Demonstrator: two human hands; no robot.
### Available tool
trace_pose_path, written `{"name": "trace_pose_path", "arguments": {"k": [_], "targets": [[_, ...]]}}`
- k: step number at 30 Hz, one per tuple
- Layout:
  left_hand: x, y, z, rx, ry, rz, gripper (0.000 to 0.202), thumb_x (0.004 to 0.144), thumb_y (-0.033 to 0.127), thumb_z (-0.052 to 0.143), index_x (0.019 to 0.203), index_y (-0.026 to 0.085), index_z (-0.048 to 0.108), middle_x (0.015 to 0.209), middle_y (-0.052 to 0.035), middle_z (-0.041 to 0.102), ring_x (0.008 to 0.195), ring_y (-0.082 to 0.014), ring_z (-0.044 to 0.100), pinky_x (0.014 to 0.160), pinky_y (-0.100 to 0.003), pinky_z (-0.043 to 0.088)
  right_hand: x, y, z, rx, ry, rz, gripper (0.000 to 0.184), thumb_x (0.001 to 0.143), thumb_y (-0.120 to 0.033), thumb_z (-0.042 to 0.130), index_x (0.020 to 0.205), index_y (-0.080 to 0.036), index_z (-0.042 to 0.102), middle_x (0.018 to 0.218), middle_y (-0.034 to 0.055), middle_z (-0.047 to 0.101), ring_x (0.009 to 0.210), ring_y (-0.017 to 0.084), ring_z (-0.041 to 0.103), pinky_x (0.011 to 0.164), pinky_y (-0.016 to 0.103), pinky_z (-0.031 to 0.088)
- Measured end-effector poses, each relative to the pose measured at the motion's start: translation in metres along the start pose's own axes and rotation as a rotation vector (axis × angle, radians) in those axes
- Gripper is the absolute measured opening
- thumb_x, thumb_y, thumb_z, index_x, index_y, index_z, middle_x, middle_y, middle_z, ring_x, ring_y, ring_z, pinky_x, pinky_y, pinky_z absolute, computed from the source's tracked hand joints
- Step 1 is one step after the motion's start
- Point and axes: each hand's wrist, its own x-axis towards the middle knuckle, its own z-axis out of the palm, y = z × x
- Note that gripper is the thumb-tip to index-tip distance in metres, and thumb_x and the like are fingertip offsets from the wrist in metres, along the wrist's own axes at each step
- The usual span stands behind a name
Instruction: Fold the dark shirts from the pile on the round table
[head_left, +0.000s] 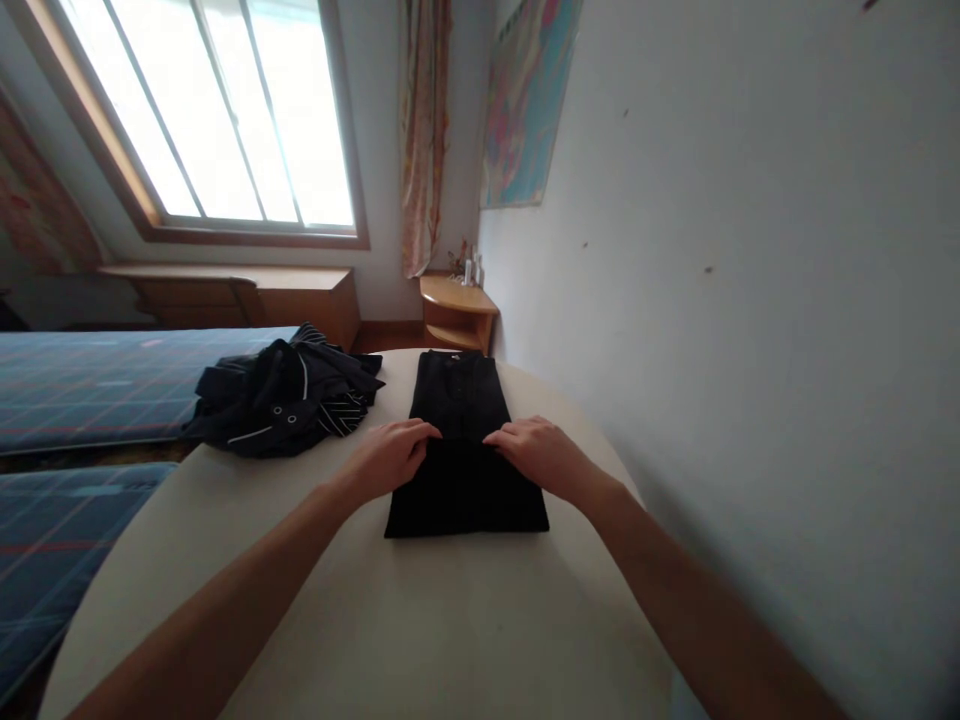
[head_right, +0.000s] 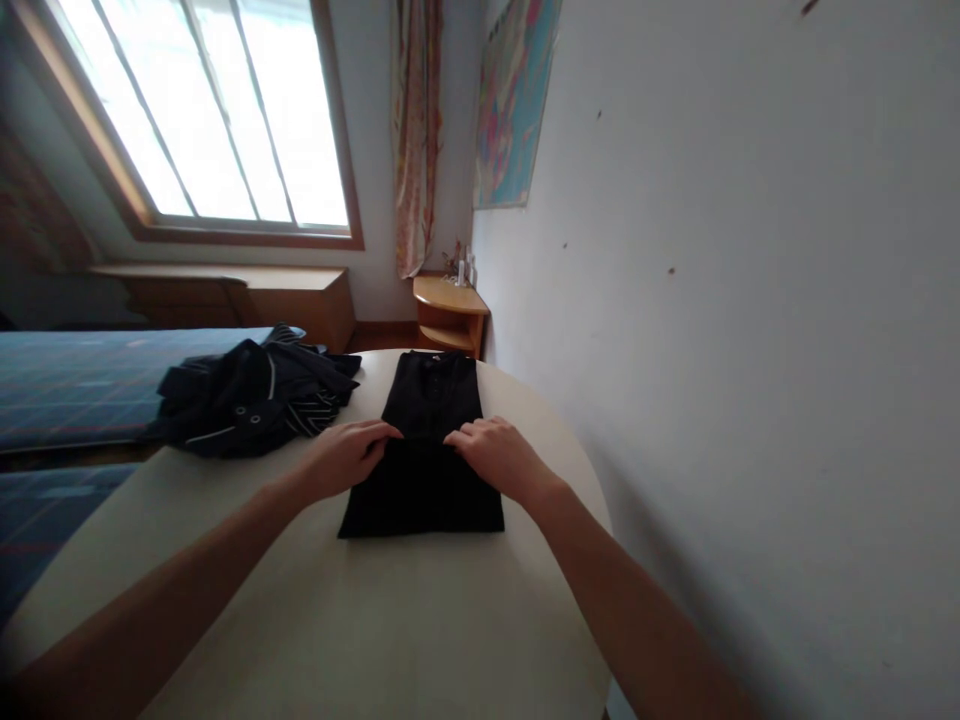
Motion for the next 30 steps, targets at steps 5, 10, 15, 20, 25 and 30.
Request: {"name": "trace_pose_path", "arguments": {"k": [5, 10, 15, 20, 25, 30], "targets": [[0.009, -0.024, 0.042, -0.019, -0.065, -0.090, 0.032, 0.092, 0.020, 0.045, 0.117, 0.022, 0.066, 0.114, -0.0059, 0.070, 0.103, -0.0242, 0.066, 0.090, -0.034, 0.050, 0.020, 0.017, 0.057, 0.087, -0.020, 0.082, 0.026, 0.097, -0.019, 0.054, 0.121, -0.019, 0.065, 0.108, 0.0087, 0.070, 0.101, 0.023, 0.062, 0.092, 0.036, 0.044], [0.002, -0.028, 0.064, 0.013, -0.032, -0.031, 0.038, 0.092, 0.018, 0.048, 0.128, 0.020, 0.058, 0.119, -0.0077, 0.064, 0.113, -0.0240, 0.057, 0.099, -0.036, 0.046, 0.016, 0.018, 0.086, 0.204, 0.040, 0.158, 0.037, 0.097, -0.024, 0.054, 0.132, -0.013, 0.057, 0.118, 0.0122, 0.064, 0.110, 0.023, 0.056, 0.100, 0.036, 0.044], [-0.006, -0.016, 0.063, 0.041, -0.051, 0.027, 0.044, 0.092, 0.016, 0.048, 0.135, 0.017, 0.052, 0.119, -0.0103, 0.060, 0.112, -0.0253, 0.054, 0.102, -0.040, 0.045, 0.004, 0.008, 0.078, 0.223, 0.015, 0.145, 0.043, 0.095, -0.024, 0.054, 0.135, -0.010, 0.054, 0.120, 0.0144, 0.061, 0.113, 0.024, 0.053, 0.103, 0.040, 0.042], [-0.034, 0.007, 0.044, 0.050, -0.138, 0.089, 0.047, 0.088, 0.016, 0.050, 0.135, 0.018, 0.053, 0.113, -0.0104, 0.060, 0.106, -0.0260, 0.055, 0.097, -0.041, 0.047, -0.026, -0.017, 0.059, 0.286, 0.008, 0.084, 0.049, 0.090, -0.027, 0.058, 0.137, -0.011, 0.053, 0.118, 0.0134, 0.061, 0.111, 0.025, 0.053, 0.100, 0.040, 0.045], [-0.073, 0.033, 0.021, 0.011, -0.249, 0.118, 0.050, 0.082, 0.014, 0.053, 0.132, 0.018, 0.054, 0.113, -0.0107, 0.063, 0.104, -0.0272, 0.057, 0.091, -0.041, 0.049, -0.055, -0.049, 0.038, 0.341, -0.052, -0.007, 0.048, 0.086, -0.030, 0.063, 0.132, -0.016, 0.058, 0.114, 0.0103, 0.062, 0.104, 0.024, 0.055, 0.095, 0.039, 0.046], [-0.082, 0.044, 0.013, -0.083, -0.303, 0.006, 0.034, 0.083, 0.025, 0.059, 0.117, 0.020, 0.061, 0.106, -0.0080, 0.068, 0.100, -0.0261, 0.062, 0.088, -0.038, 0.049, -0.061, -0.068, 0.031, 0.370, -0.082, 0.076, 0.029, 0.090, -0.032, 0.063, 0.115, -0.018, 0.066, 0.107, 0.0087, 0.065, 0.099, 0.023, 0.058, 0.089, 0.037, 0.047]]}}
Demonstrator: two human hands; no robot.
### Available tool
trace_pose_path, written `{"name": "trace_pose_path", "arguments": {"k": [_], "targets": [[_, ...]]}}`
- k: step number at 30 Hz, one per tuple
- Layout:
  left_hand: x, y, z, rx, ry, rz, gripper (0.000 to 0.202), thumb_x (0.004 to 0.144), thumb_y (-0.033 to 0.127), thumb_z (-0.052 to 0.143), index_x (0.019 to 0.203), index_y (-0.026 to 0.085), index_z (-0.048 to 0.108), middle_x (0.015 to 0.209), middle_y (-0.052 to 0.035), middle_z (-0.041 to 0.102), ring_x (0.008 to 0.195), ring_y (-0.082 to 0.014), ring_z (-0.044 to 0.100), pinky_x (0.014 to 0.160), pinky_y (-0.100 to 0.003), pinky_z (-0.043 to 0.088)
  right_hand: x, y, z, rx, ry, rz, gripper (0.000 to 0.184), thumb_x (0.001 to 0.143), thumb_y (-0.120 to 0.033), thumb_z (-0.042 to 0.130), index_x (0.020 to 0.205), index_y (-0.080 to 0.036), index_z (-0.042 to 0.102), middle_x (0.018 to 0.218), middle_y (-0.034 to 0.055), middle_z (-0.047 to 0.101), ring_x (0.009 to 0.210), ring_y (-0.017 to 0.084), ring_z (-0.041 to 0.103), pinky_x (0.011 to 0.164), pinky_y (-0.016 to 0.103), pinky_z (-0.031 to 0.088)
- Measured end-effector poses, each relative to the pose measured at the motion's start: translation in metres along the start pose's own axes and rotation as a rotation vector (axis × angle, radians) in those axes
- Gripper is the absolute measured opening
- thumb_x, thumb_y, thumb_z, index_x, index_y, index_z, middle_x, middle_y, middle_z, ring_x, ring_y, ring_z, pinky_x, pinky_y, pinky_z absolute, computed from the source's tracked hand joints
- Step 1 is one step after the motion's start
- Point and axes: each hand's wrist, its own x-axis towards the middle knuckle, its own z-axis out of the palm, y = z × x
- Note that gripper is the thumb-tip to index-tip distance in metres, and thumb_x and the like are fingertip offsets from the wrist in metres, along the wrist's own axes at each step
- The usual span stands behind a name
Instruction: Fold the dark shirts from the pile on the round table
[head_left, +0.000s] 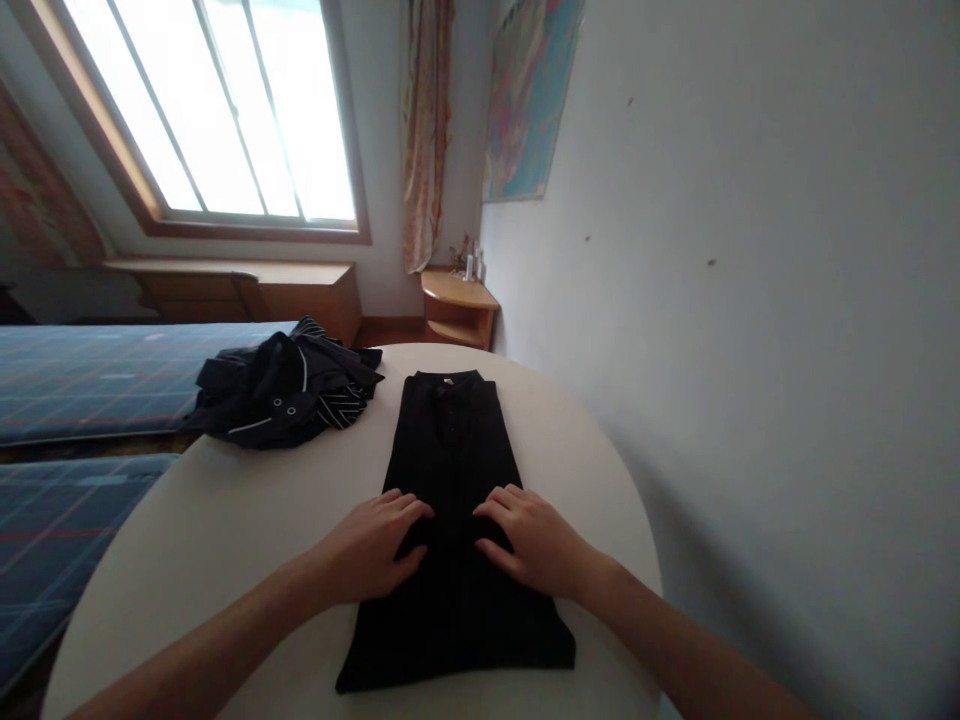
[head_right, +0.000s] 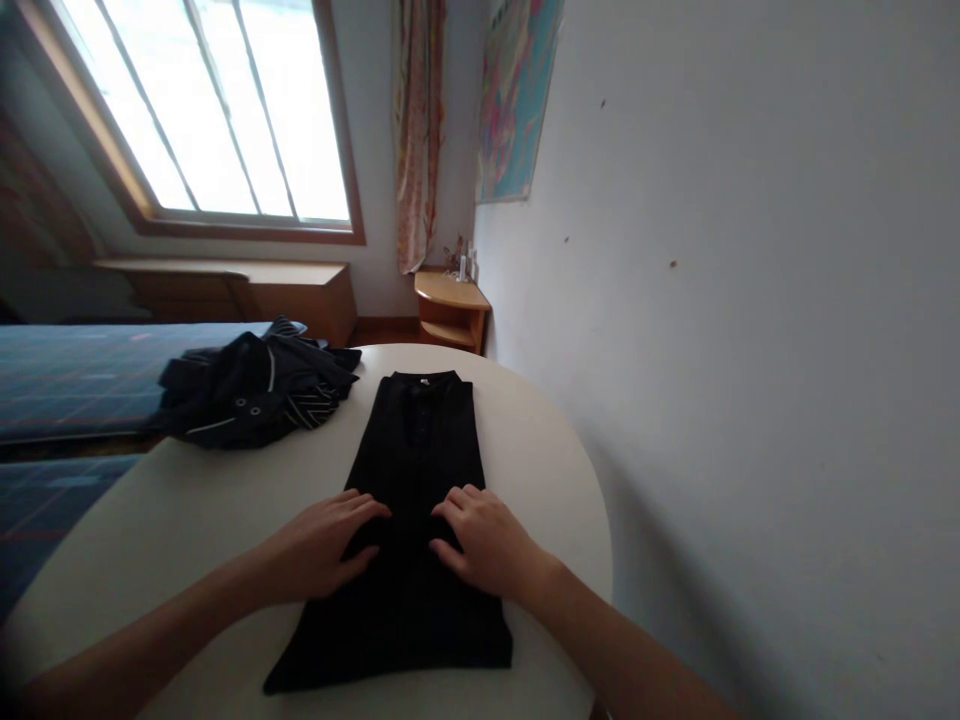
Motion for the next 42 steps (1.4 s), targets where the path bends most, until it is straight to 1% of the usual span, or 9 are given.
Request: {"name": "trace_pose_path", "arguments": {"k": [4, 8, 13, 17, 22, 26, 32, 38, 42], "targets": [[0.011, -0.002, -0.004, -0.055, -0.062, -0.053, 0.025, 0.083, 0.030, 0.063, 0.107, 0.021, 0.064, 0.096, -0.0052, 0.070, 0.091, -0.0237, 0.065, 0.081, -0.034, 0.048, 0.006, 0.000, 0.006, 0.031, 0.011, 0.035, 0.028, 0.091, -0.034, 0.064, 0.115, -0.019, 0.068, 0.105, 0.0076, 0.066, 0.101, 0.023, 0.058, 0.091, 0.037, 0.046], [0.017, -0.007, -0.010, -0.161, -0.132, -0.012, 0.024, 0.084, 0.028, 0.061, 0.107, 0.023, 0.064, 0.092, -0.0017, 0.069, 0.084, -0.0201, 0.065, 0.075, -0.029, 0.047, 0.009, 0.005, 0.009, 0.043, 0.021, 0.021, 0.027, 0.093, -0.033, 0.063, 0.116, -0.022, 0.069, 0.105, 0.0064, 0.066, 0.099, 0.022, 0.058, 0.089, 0.035, 0.046], [0.017, -0.012, -0.013, -0.192, -0.043, 0.033, 0.012, 0.088, 0.025, 0.058, 0.099, 0.022, 0.063, 0.097, -0.0015, 0.069, 0.087, -0.0184, 0.064, 0.077, -0.028, 0.047, 0.011, 0.009, 0.007, 0.090, 0.001, 0.024, 0.027, 0.093, -0.035, 0.062, 0.115, -0.022, 0.071, 0.102, 0.0064, 0.068, 0.097, 0.020, 0.060, 0.088, 0.033, 0.047], [0.017, -0.015, -0.007, -0.158, -0.034, 0.017, 0.014, 0.089, 0.027, 0.059, 0.102, 0.024, 0.063, 0.100, -0.0011, 0.071, 0.088, -0.0192, 0.066, 0.078, -0.029, 0.048, 0.013, 0.013, 0.006, 0.157, -0.001, 0.028, 0.024, 0.092, -0.033, 0.064, 0.112, -0.021, 0.072, 0.102, 0.0062, 0.070, 0.098, 0.020, 0.061, 0.089, 0.032, 0.047], [0.018, -0.019, 0.004, -0.172, -0.028, 0.012, 0.024, 0.089, 0.027, 0.061, 0.112, 0.025, 0.064, 0.111, -0.0021, 0.072, 0.101, -0.0212, 0.068, 0.089, -0.031, 0.049, 0.015, 0.014, 0.009, 0.204, 0.014, 0.060, 0.012, 0.090, -0.028, 0.067, 0.097, -0.020, 0.072, 0.095, 0.0045, 0.070, 0.093, 0.018, 0.061, 0.085, 0.031, 0.047], [0.020, -0.019, 0.007, -0.161, -0.019, 0.032, 0.019, 0.091, 0.027, 0.060, 0.108, 0.023, 0.067, 0.106, -0.0029, 0.073, 0.098, -0.0212, 0.068, 0.090, -0.032, 0.048, 0.015, 0.012, 0.012, 0.200, 0.032, 0.068, 0.010, 0.090, -0.028, 0.067, 0.095, -0.020, 0.071, 0.095, 0.0038, 0.070, 0.092, 0.018, 0.061, 0.084, 0.031, 0.047], [0.027, -0.019, -0.017, -0.207, 0.010, 0.081, 0.018, 0.094, 0.026, 0.058, 0.109, 0.022, 0.066, 0.105, -0.0024, 0.071, 0.095, -0.0182, 0.067, 0.085, -0.027, 0.048, 0.020, 0.019, -0.006, 0.273, 0.048, 0.053, 0.017, 0.097, -0.030, 0.057, 0.107, -0.023, 0.069, 0.102, 0.0018, 0.072, 0.093, 0.017, 0.067, 0.085, 0.029, 0.049], [0.063, -0.036, -0.053, -0.066, 0.139, 0.104, 0.021, 0.095, 0.033, 0.057, 0.111, 0.023, 0.068, 0.108, -0.0030, 0.071, 0.097, -0.0196, 0.066, 0.086, -0.027, 0.048, 0.057, 0.042, -0.035, 0.158, 0.201, 0.011, 0.021, 0.098, -0.034, 0.055, 0.111, -0.026, 0.070, 0.107, 0.0014, 0.072, 0.097, 0.018, 0.067, 0.088, 0.029, 0.049], [0.092, -0.061, -0.048, -0.007, 0.163, 0.072, 0.024, 0.093, 0.035, 0.057, 0.110, 0.024, 0.070, 0.110, -0.0029, 0.072, 0.100, -0.0219, 0.067, 0.090, -0.030, 0.048, 0.089, 0.065, -0.029, 0.095, 0.219, 0.014, 0.020, 0.097, -0.034, 0.058, 0.109, -0.027, 0.072, 0.104, 0.0025, 0.072, 0.094, 0.018, 0.067, 0.085, 0.029, 0.049]]}}
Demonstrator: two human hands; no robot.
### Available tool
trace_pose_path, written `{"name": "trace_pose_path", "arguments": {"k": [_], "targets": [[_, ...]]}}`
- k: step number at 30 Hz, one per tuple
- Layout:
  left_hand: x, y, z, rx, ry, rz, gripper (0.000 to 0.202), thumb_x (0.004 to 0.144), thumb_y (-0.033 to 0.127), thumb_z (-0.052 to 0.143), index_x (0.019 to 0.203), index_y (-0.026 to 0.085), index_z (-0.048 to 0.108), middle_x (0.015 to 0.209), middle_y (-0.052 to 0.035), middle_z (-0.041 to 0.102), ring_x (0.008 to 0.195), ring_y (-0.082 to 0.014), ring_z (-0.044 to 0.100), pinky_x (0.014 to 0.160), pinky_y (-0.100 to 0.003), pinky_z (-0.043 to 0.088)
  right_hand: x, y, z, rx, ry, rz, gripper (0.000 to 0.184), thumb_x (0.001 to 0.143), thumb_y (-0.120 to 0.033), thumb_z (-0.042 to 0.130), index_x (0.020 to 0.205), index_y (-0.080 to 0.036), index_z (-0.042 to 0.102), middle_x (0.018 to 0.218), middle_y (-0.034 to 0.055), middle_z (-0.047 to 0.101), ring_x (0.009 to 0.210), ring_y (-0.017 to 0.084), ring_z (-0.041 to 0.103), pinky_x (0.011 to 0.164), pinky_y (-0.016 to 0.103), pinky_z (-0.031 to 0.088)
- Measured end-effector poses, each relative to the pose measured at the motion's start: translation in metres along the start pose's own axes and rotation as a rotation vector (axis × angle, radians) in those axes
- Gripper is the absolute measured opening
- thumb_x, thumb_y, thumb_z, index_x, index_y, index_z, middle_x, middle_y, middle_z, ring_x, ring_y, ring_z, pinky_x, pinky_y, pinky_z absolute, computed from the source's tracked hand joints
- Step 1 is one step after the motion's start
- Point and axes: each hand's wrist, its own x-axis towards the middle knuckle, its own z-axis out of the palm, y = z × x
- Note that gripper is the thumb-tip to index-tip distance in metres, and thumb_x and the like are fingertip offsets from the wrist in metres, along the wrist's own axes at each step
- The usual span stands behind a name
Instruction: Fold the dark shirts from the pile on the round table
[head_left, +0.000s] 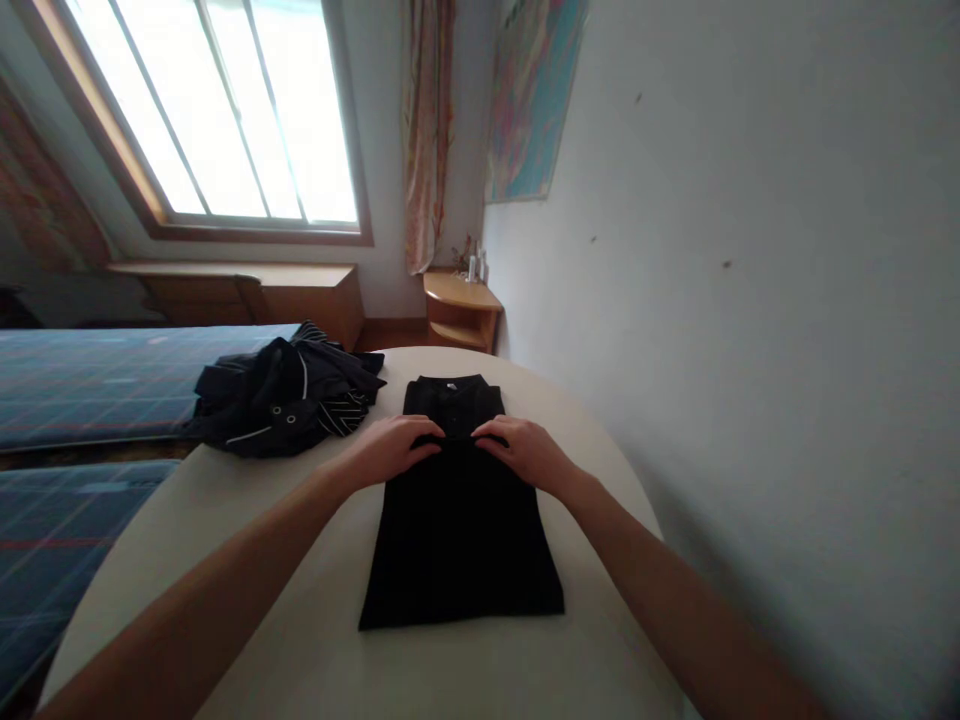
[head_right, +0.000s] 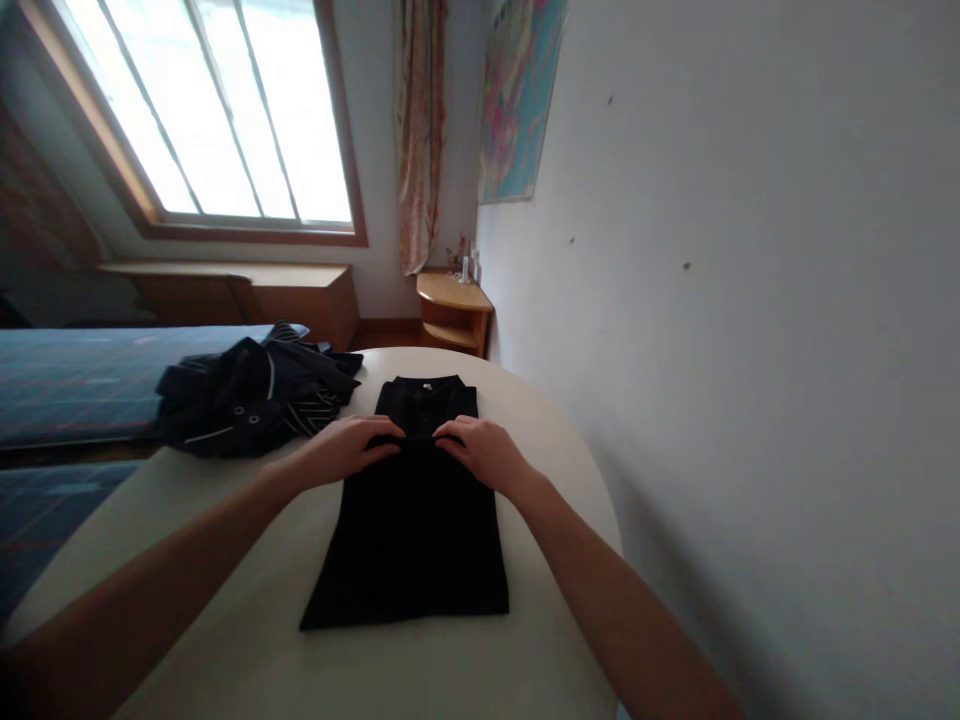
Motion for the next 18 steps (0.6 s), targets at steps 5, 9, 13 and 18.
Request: {"name": "trace_pose_path", "arguments": {"k": [5, 9, 13, 18], "targets": [[0.007, -0.027, 0.038, -0.038, -0.034, -0.082, 0.023, 0.089, 0.031, 0.058, 0.106, 0.023, 0.071, 0.107, -0.0046, 0.074, 0.099, -0.0242, 0.068, 0.089, -0.032, 0.050, 0.008, 0.026, 0.036, 0.017, -0.084, 0.035, 0.017, 0.095, -0.029, 0.061, 0.106, -0.024, 0.072, 0.102, 0.0038, 0.072, 0.094, 0.019, 0.067, 0.085, 0.029, 0.049], [-0.002, -0.030, 0.052, -0.064, -0.022, -0.098, 0.026, 0.089, 0.031, 0.056, 0.111, 0.022, 0.069, 0.111, -0.0054, 0.073, 0.102, -0.0241, 0.068, 0.090, -0.033, 0.050, 0.000, 0.029, 0.049, 0.091, -0.058, 0.043, 0.017, 0.094, -0.026, 0.062, 0.107, -0.022, 0.071, 0.103, 0.0049, 0.071, 0.096, 0.019, 0.067, 0.088, 0.030, 0.049], [-0.016, -0.021, 0.049, -0.099, -0.063, -0.106, 0.028, 0.088, 0.031, 0.057, 0.113, 0.022, 0.067, 0.113, -0.0051, 0.073, 0.103, -0.0248, 0.068, 0.090, -0.034, 0.050, -0.011, 0.018, 0.041, 0.125, -0.097, 0.052, 0.016, 0.091, -0.022, 0.064, 0.106, -0.021, 0.071, 0.104, 0.0056, 0.072, 0.097, 0.020, 0.067, 0.089, 0.031, 0.049], [-0.045, 0.008, 0.041, -0.117, -0.158, -0.112, 0.028, 0.088, 0.028, 0.058, 0.115, 0.022, 0.066, 0.115, -0.0056, 0.072, 0.104, -0.0253, 0.067, 0.091, -0.034, 0.049, -0.038, -0.009, 0.027, 0.157, -0.183, 0.072, 0.018, 0.089, -0.021, 0.066, 0.106, -0.020, 0.072, 0.104, 0.0059, 0.073, 0.096, 0.020, 0.068, 0.089, 0.031, 0.049]]}}
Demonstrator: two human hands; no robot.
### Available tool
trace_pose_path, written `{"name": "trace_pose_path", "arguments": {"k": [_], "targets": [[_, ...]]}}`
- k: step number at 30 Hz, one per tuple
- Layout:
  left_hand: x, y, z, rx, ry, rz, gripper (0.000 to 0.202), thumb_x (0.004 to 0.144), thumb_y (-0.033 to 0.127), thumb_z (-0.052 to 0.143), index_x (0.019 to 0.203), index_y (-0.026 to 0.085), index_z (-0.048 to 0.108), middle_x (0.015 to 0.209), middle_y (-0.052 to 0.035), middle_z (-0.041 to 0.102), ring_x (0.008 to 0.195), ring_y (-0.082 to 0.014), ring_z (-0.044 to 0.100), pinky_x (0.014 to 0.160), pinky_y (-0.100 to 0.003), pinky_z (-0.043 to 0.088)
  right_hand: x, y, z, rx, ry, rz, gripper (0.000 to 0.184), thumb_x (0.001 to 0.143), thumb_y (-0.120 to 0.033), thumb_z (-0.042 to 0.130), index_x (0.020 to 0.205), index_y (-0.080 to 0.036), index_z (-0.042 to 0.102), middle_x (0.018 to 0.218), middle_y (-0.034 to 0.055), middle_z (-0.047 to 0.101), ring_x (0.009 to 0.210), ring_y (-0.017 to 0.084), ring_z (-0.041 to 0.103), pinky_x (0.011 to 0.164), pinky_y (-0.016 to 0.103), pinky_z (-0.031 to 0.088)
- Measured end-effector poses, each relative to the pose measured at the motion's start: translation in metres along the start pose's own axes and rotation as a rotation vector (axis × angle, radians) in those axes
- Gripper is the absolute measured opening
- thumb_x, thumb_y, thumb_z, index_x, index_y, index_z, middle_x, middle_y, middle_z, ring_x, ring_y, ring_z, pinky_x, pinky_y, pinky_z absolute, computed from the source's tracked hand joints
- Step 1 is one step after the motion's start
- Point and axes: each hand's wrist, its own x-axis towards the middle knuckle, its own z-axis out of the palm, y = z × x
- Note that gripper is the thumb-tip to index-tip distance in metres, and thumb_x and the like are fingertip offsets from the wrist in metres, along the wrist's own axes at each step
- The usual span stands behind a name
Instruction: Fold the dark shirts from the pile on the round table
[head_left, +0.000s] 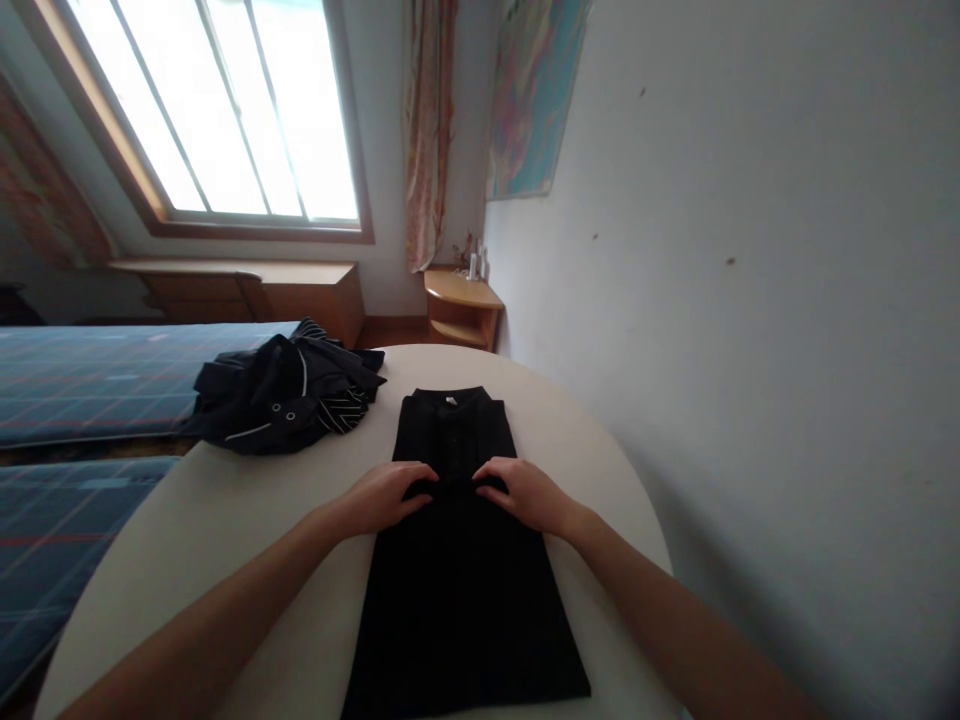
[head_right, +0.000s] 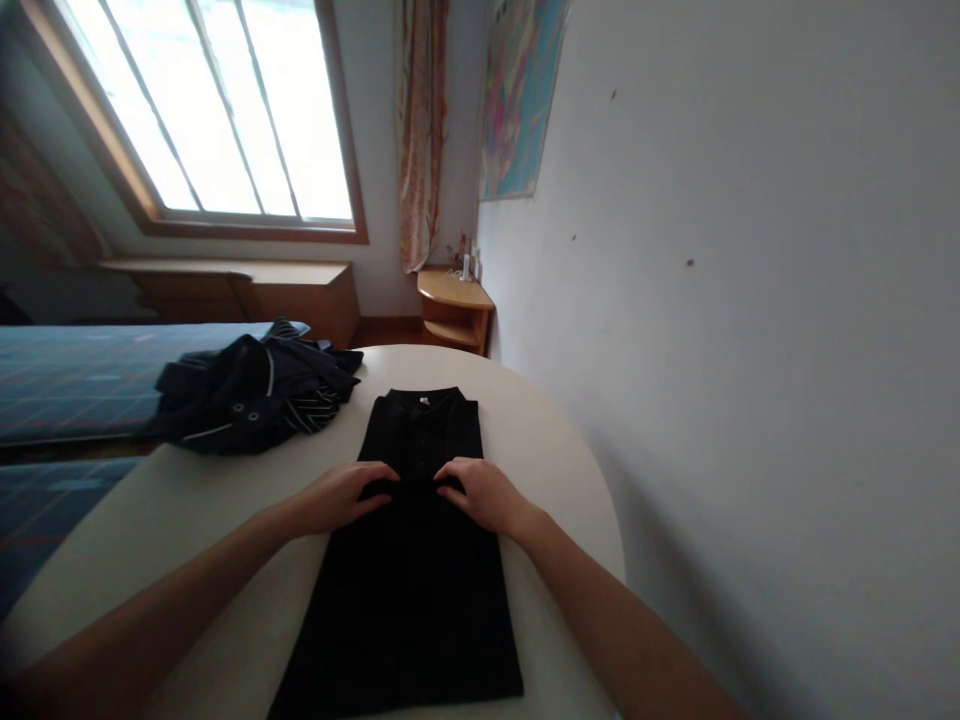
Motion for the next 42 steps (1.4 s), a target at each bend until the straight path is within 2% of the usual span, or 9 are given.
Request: {"name": "trace_pose_path", "arguments": {"k": [5, 8, 13, 18, 21, 25, 29, 36, 42], "targets": [[-0.035, 0.029, 0.000, -0.021, -0.118, 0.055, 0.028, 0.089, 0.025, 0.058, 0.116, 0.025, 0.064, 0.114, -0.0035, 0.071, 0.103, -0.0228, 0.067, 0.089, -0.031, 0.048, -0.033, -0.026, 0.001, 0.057, -0.102, 0.023, 0.016, 0.088, -0.021, 0.067, 0.103, -0.020, 0.073, 0.102, 0.0046, 0.074, 0.092, 0.020, 0.068, 0.086, 0.029, 0.050], [-0.045, 0.037, -0.005, -0.004, -0.133, 0.028, 0.026, 0.089, 0.026, 0.058, 0.114, 0.025, 0.065, 0.113, -0.0037, 0.071, 0.100, -0.0229, 0.067, 0.086, -0.031, 0.048, -0.043, -0.032, -0.001, 0.059, -0.116, 0.032, 0.018, 0.089, -0.021, 0.066, 0.106, -0.021, 0.073, 0.104, 0.0049, 0.073, 0.093, 0.019, 0.068, 0.086, 0.029, 0.050], [-0.049, 0.029, -0.018, 0.067, -0.102, -0.020, 0.021, 0.090, 0.027, 0.058, 0.108, 0.026, 0.067, 0.106, -0.0033, 0.072, 0.095, -0.0227, 0.068, 0.082, -0.031, 0.048, -0.046, -0.025, -0.011, -0.041, -0.114, 0.024, 0.021, 0.092, -0.029, 0.063, 0.110, -0.021, 0.072, 0.107, 0.0062, 0.074, 0.098, 0.022, 0.068, 0.090, 0.033, 0.049], [-0.052, 0.017, -0.020, 0.105, -0.093, -0.033, 0.016, 0.090, 0.027, 0.059, 0.102, 0.025, 0.069, 0.103, -0.0034, 0.071, 0.093, -0.0230, 0.067, 0.081, -0.031, 0.047, -0.047, -0.016, -0.016, -0.073, -0.107, 0.035, 0.016, 0.092, -0.030, 0.064, 0.101, -0.020, 0.073, 0.100, 0.0056, 0.075, 0.092, 0.022, 0.069, 0.087, 0.033, 0.048], [-0.053, 0.019, -0.023, 0.096, -0.092, -0.020, 0.016, 0.091, 0.027, 0.057, 0.102, 0.025, 0.069, 0.102, -0.0031, 0.071, 0.094, -0.0223, 0.066, 0.082, -0.031, 0.047, -0.048, -0.014, -0.018, -0.044, -0.096, -0.007, 0.014, 0.092, -0.030, 0.064, 0.099, -0.021, 0.073, 0.097, 0.0044, 0.074, 0.090, 0.020, 0.068, 0.087, 0.033, 0.047], [-0.054, 0.028, -0.042, 0.017, -0.063, -0.015, 0.017, 0.093, 0.028, 0.055, 0.103, 0.026, 0.068, 0.100, -0.0015, 0.071, 0.090, -0.0188, 0.066, 0.080, -0.028, 0.046, -0.048, -0.017, -0.033, 0.077, -0.088, -0.039, 0.016, 0.093, -0.032, 0.062, 0.100, -0.022, 0.072, 0.096, 0.0032, 0.073, 0.088, 0.017, 0.066, 0.083, 0.028, 0.048], [-0.044, 0.031, -0.068, 0.010, 0.022, 0.002, 0.021, 0.093, 0.034, 0.053, 0.102, 0.025, 0.069, 0.095, -0.0019, 0.070, 0.084, -0.0177, 0.065, 0.076, -0.026, 0.047, -0.037, -0.019, -0.058, 0.093, -0.024, -0.036, 0.018, 0.093, -0.033, 0.061, 0.101, -0.023, 0.073, 0.096, 0.0040, 0.072, 0.085, 0.017, 0.065, 0.081, 0.029, 0.049], [0.004, 0.018, -0.108, 0.072, 0.262, 0.021, 0.029, 0.091, 0.041, 0.049, 0.101, 0.023, 0.070, 0.095, -0.0029, 0.069, 0.079, -0.0180, 0.062, 0.077, -0.029, 0.048, 0.013, -0.006, -0.097, 0.017, 0.181, -0.100, 0.023, 0.094, -0.031, 0.056, 0.105, -0.022, 0.074, 0.102, 0.0062, 0.072, 0.092, 0.020, 0.065, 0.085, 0.033, 0.049], [0.041, -0.006, -0.119, 0.109, 0.392, 0.012, 0.031, 0.090, 0.041, 0.050, 0.103, 0.020, 0.069, 0.100, -0.0053, 0.071, 0.089, -0.0217, 0.064, 0.087, -0.034, 0.048, 0.055, 0.013, -0.110, 0.032, 0.285, -0.096, 0.022, 0.093, -0.028, 0.058, 0.106, -0.022, 0.075, 0.105, 0.0048, 0.073, 0.096, 0.020, 0.066, 0.089, 0.034, 0.049]]}}
